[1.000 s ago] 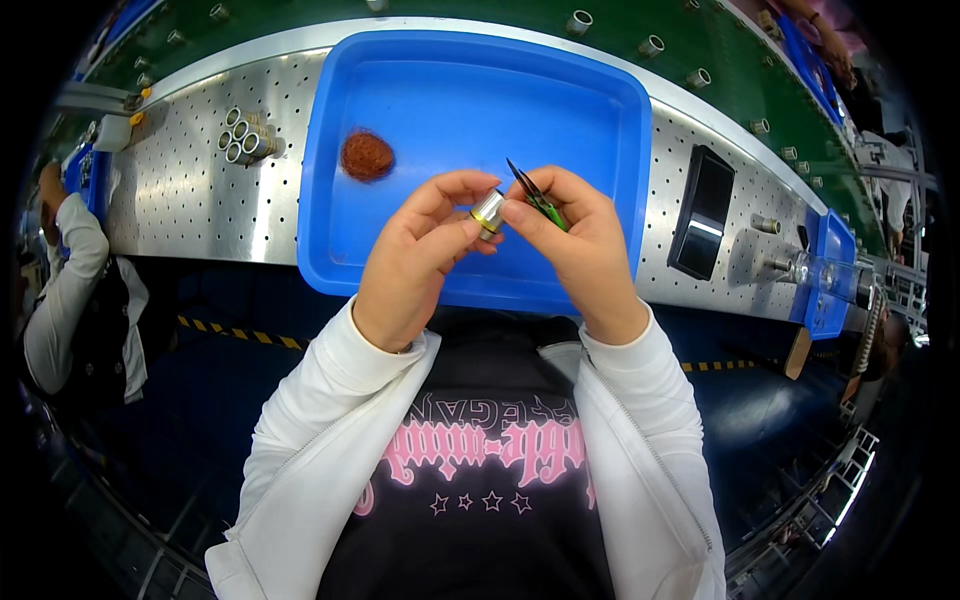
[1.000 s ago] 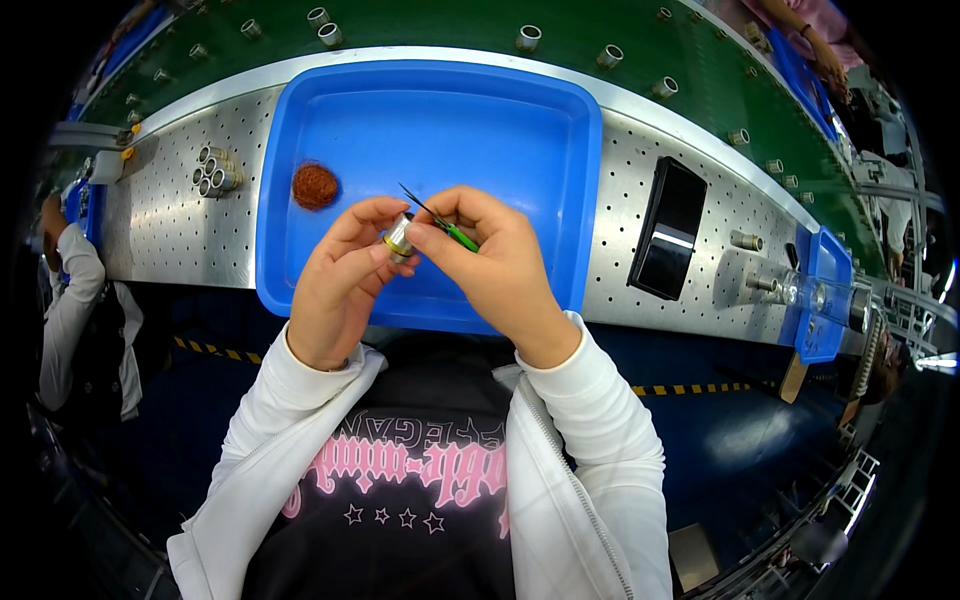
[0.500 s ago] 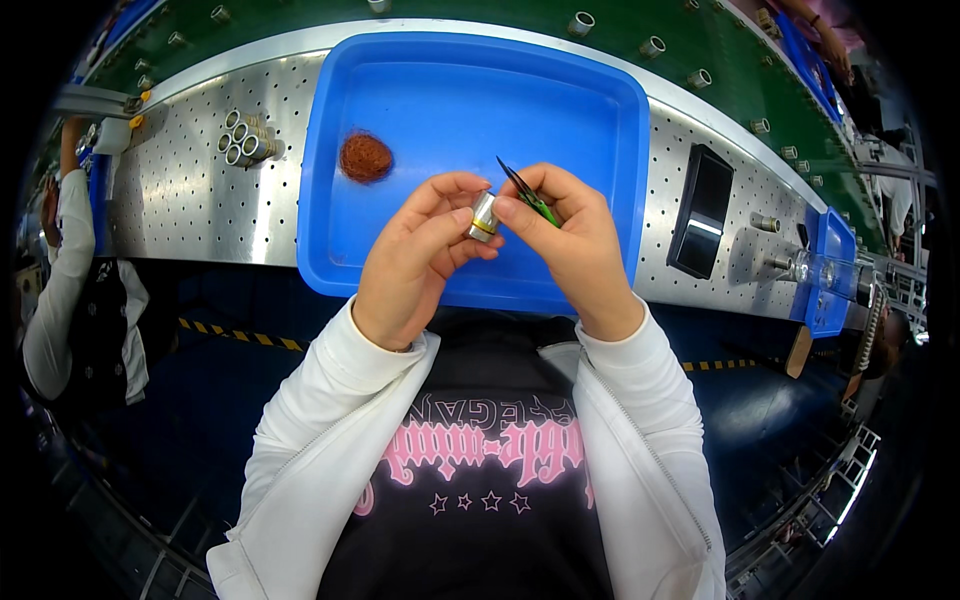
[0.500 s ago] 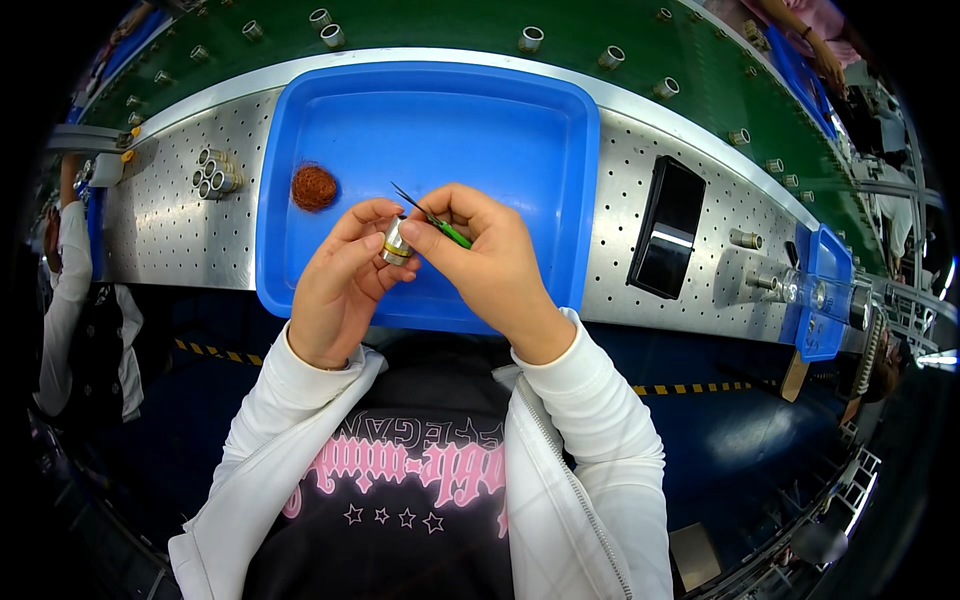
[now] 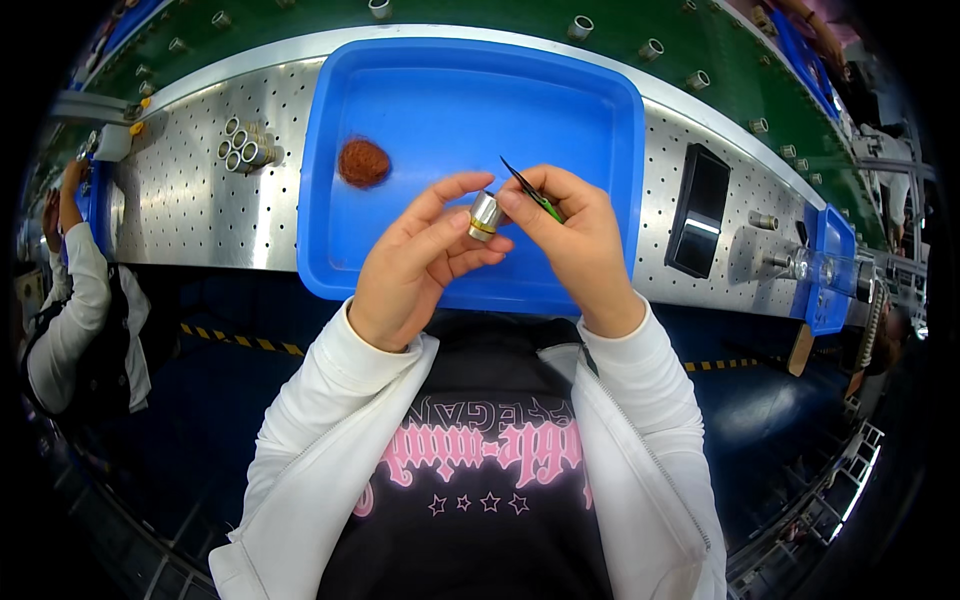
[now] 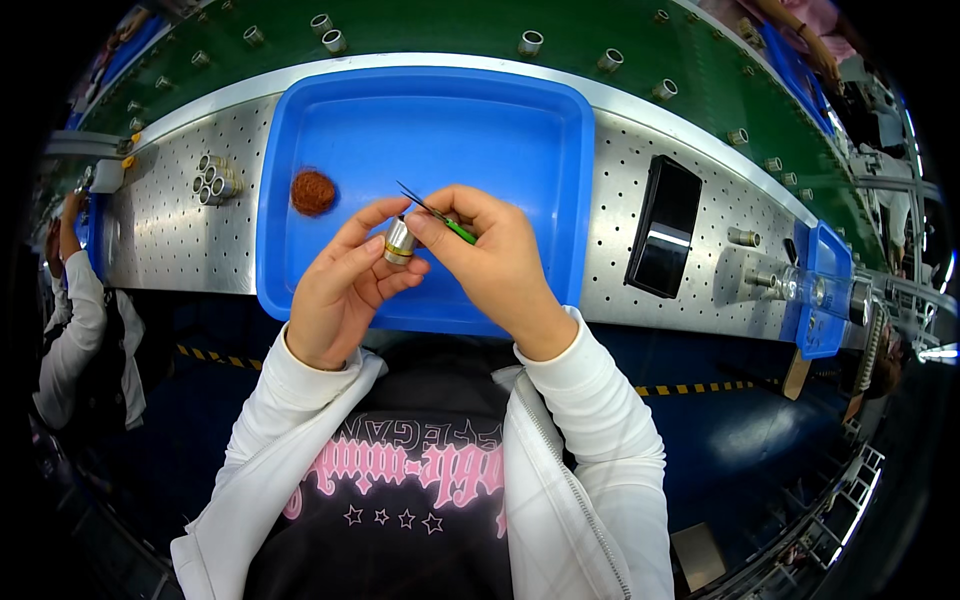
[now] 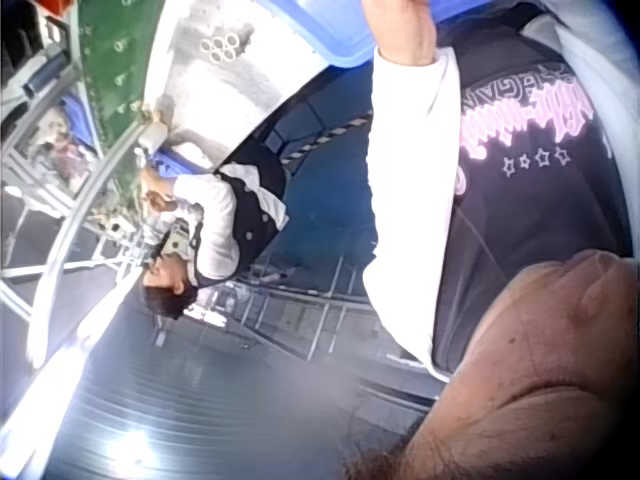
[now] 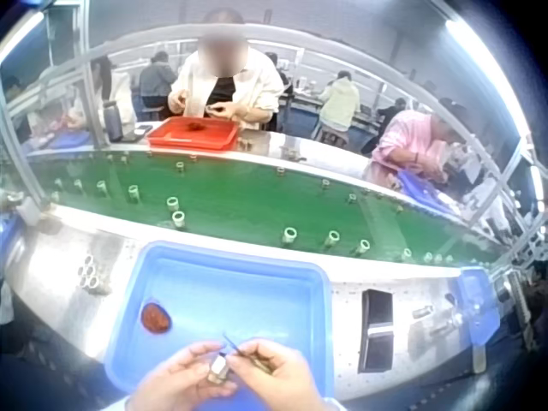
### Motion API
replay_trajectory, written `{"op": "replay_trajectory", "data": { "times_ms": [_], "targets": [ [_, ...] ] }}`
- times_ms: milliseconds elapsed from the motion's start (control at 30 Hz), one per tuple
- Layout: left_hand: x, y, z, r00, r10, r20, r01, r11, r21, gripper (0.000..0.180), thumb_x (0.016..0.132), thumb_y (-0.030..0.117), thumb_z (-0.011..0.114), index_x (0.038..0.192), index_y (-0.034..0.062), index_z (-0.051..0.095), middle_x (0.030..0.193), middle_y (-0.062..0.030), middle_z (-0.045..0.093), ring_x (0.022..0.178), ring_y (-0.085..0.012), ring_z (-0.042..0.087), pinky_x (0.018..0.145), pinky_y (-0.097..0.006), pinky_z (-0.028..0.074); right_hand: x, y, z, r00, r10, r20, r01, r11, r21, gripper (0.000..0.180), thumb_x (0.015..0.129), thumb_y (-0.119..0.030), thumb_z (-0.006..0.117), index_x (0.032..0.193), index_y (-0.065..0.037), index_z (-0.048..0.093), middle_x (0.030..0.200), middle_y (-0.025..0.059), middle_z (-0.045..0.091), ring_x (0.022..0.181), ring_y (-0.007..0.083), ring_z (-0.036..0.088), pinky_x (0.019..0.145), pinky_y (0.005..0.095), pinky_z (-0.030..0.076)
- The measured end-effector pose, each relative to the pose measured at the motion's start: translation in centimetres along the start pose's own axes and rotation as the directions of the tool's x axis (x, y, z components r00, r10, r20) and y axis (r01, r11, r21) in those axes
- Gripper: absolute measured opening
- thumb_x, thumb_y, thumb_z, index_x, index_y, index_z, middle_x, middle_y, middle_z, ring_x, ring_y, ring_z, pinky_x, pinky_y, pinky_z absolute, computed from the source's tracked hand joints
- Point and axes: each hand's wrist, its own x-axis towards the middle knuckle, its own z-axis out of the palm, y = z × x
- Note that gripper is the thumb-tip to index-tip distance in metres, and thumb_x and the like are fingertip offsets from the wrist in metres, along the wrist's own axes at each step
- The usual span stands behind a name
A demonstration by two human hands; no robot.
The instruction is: The person picks up small cylindrical metal parts from a blue tray and uses a pair of green-handled pliers to trim or deburr the edges. The person repeatedly rotates the parts and applies the pliers to the edges before placing them back on the tray.
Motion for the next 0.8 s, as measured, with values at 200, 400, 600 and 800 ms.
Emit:
{"op": "replay_trajectory", "data": {
  "times_ms": [200,400,600,800],
  "targets": [
    [-0.1,-0.1,0.1,0.999,-0.036,0.031,0.036,0.999,0.000,0.040,0.090,0.017,0.047,0.125,-0.0016,0.042,0.105,-0.0110,0.057,0.091,-0.0184,0.060,0.081,-0.028,0.049,0.2,-0.2,-0.3,1.000,-0.006,0.000,0.006,0.995,-0.095,0.013,0.080,-0.011,0.063,0.081,0.002,0.061,0.068,0.0013,0.059,0.064,0.0038,0.049,0.054,0.0184,0.039],
    [-0.1,-0.3,-0.3,0.993,-0.046,0.111,0.046,0.999,0.003,0.043,0.090,0.014,0.047,0.129,-0.0020,0.038,0.111,-0.0113,0.054,0.095,-0.0182,0.059,0.083,-0.028,0.048,0.2,-0.8,0.0,1.000,-0.030,0.008,0.030,0.999,-0.040,0.013,0.080,-0.010,0.063,0.080,0.003,0.060,0.067,0.0019,0.059,0.062,0.0038,0.049,0.053,0.0185,0.038],
    [0.1,-0.5,-0.9,0.967,-0.091,0.238,0.148,0.961,-0.234,0.043,0.091,0.010,0.042,0.130,-0.0043,0.033,0.112,-0.0124,0.054,0.098,-0.0201,0.059,0.086,-0.029,0.049,0.1,-0.4,-0.1,1.000,-0.030,-0.008,0.030,1.000,0.007,0.015,0.079,-0.011,0.064,0.079,0.003,0.060,0.065,0.0016,0.058,0.060,0.0038,0.047,0.052,0.0186,0.037],
    [0.1,-0.5,-0.7,0.963,-0.118,0.243,0.180,0.951,-0.250,0.044,0.091,0.011,0.042,0.131,-0.0047,0.032,0.112,-0.0132,0.054,0.098,-0.0210,0.059,0.086,-0.030,0.049,0.0,-0.3,-0.2,1.000,-0.024,-0.008,0.024,1.000,-0.014,0.015,0.079,-0.011,0.064,0.079,0.003,0.060,0.063,0.0007,0.056,0.059,0.0034,0.045,0.051,0.0187,0.036]
  ]
}}
